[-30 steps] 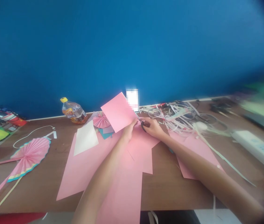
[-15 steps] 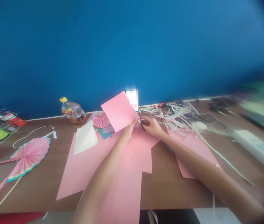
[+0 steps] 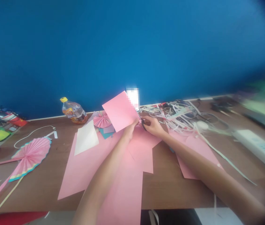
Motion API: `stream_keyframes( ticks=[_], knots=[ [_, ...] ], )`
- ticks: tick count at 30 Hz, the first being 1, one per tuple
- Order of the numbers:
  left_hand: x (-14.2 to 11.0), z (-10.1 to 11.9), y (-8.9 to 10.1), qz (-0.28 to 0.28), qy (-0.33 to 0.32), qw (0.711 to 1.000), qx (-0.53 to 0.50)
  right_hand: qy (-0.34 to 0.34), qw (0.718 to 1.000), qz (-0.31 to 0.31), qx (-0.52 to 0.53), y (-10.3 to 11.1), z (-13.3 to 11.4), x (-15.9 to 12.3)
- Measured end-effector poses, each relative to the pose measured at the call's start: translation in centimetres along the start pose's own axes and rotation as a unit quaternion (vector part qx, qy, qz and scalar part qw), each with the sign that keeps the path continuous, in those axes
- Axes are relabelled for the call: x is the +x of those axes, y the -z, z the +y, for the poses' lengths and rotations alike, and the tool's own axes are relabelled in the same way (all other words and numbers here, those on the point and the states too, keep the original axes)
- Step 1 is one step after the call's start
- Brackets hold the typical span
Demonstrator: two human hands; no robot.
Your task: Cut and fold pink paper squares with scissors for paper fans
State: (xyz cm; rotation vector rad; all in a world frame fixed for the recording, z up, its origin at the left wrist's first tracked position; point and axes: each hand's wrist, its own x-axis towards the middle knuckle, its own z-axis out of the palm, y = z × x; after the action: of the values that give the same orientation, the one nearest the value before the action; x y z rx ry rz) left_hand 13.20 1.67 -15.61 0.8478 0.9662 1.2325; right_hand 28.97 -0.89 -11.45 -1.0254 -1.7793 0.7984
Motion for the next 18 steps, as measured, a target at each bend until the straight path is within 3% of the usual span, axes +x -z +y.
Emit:
stream_keyframes(
  ticks=[18],
  knots=[
    [-0.01, -0.02, -0.17, 0.03, 0.02, 0.998, -0.042, -0.014, 1.0, -0.001, 0.005, 0.11, 0.01, -0.06]
  ],
)
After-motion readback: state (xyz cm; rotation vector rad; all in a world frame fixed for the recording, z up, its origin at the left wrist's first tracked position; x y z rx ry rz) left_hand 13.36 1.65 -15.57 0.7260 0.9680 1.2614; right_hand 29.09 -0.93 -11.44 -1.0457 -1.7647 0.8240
